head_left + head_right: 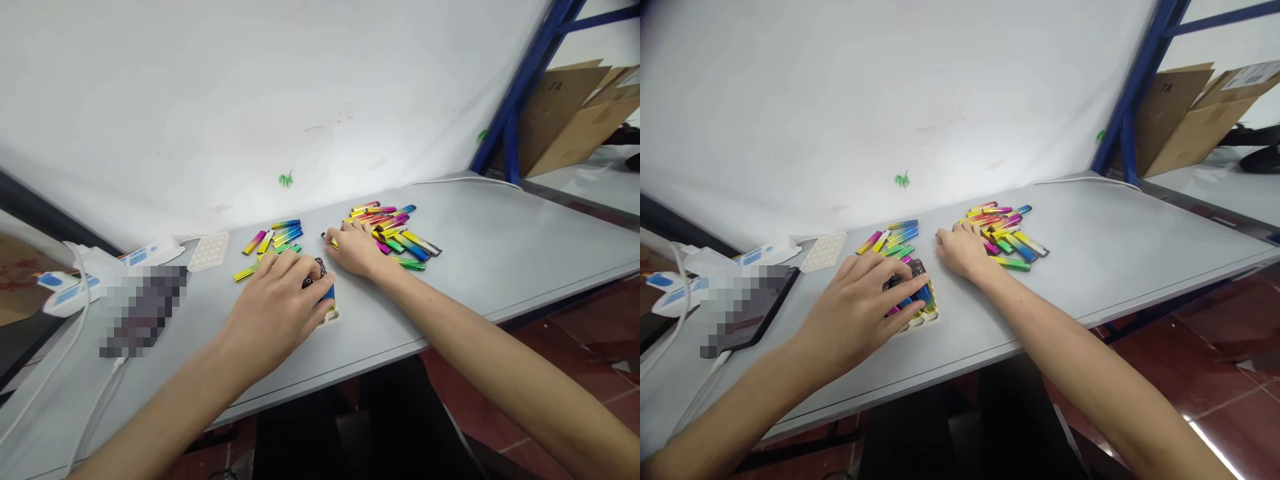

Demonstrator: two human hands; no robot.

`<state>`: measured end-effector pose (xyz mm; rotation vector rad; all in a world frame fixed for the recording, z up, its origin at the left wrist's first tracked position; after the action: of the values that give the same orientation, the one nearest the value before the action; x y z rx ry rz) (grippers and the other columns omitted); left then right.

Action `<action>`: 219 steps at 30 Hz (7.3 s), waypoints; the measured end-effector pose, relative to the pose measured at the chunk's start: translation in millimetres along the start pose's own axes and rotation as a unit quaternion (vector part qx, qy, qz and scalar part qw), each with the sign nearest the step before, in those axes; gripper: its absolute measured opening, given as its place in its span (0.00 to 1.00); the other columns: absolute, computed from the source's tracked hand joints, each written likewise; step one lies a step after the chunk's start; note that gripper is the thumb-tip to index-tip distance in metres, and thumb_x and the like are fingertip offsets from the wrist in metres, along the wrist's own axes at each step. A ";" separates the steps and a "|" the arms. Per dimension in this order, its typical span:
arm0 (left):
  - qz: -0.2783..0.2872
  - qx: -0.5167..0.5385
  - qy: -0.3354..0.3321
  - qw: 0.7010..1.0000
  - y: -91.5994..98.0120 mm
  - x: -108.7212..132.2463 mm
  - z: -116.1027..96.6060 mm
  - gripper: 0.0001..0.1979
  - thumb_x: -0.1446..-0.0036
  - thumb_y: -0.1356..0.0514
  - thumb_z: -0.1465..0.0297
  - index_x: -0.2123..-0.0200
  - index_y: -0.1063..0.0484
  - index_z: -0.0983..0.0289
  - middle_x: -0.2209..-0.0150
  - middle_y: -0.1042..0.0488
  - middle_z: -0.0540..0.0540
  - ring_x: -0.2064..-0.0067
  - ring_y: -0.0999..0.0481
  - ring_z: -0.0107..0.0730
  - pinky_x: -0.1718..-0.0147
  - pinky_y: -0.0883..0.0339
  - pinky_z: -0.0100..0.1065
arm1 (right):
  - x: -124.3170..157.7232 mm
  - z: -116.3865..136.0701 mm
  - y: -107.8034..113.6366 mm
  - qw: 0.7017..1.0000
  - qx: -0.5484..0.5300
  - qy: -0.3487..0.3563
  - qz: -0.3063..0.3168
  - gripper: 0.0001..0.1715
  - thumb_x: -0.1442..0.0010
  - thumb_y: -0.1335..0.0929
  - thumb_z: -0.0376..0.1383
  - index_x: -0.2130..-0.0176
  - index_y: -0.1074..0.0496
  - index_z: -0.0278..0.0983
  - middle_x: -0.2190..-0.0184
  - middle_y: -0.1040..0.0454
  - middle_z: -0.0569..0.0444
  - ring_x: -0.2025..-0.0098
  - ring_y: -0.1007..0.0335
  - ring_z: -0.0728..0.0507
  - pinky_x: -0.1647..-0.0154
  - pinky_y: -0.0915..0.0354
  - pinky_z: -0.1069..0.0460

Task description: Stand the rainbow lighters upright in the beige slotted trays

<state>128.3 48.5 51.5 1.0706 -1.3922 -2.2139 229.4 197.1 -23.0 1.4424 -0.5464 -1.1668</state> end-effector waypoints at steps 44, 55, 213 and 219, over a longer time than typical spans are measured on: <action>-0.200 0.696 0.462 0.512 -92.1 42.5 140.7 0.31 0.37 0.60 0.45 0.77 0.37 0.62 0.83 0.42 0.48 0.86 0.40 0.24 0.89 0.52 0.29 | -0.2 -4.1 1.3 0.999 0.011 -0.020 0.026 0.20 0.36 0.37 0.42 0.54 0.25 0.32 0.57 0.26 0.38 0.54 0.31 0.35 0.59 0.38 0.45; -0.188 0.700 0.475 0.499 -86.3 39.7 135.1 0.21 0.37 0.57 0.60 0.79 0.38 0.61 0.87 0.46 0.46 0.89 0.48 0.23 0.90 0.57 0.26 | 1.7 5.9 -3.0 0.998 -0.026 0.038 0.047 0.20 0.35 0.36 0.44 0.52 0.26 0.35 0.56 0.28 0.41 0.52 0.32 0.36 0.58 0.40 0.47; -0.185 0.676 0.501 0.508 -85.8 47.7 142.2 0.12 0.40 0.52 0.63 0.73 0.35 0.61 0.85 0.44 0.45 0.88 0.47 0.23 0.89 0.58 0.25 | 5.6 29.6 -1.9 0.991 -0.063 0.119 0.016 0.13 0.34 0.38 0.36 0.53 0.27 0.39 0.58 0.29 0.44 0.56 0.36 0.37 0.54 0.40 0.46; -0.210 0.693 0.485 0.491 -79.8 47.3 140.6 0.07 0.39 0.53 0.66 0.66 0.37 0.58 0.84 0.43 0.44 0.88 0.46 0.23 0.87 0.56 0.23 | 6.1 29.6 -2.8 0.990 -0.063 0.124 0.015 0.14 0.34 0.38 0.35 0.51 0.27 0.38 0.57 0.28 0.44 0.56 0.36 0.37 0.54 0.39 0.46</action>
<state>3.3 147.1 -3.4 2.6003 -2.0949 0.3561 205.2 178.8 -23.6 1.4391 -0.3143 -0.9636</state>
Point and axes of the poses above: each hand's wrist, its own x-axis away from the middle knuckle, its own y-axis out of the back of the hand, z = x × y, the point moved 6 cm from there along -x, towards the middle knuckle
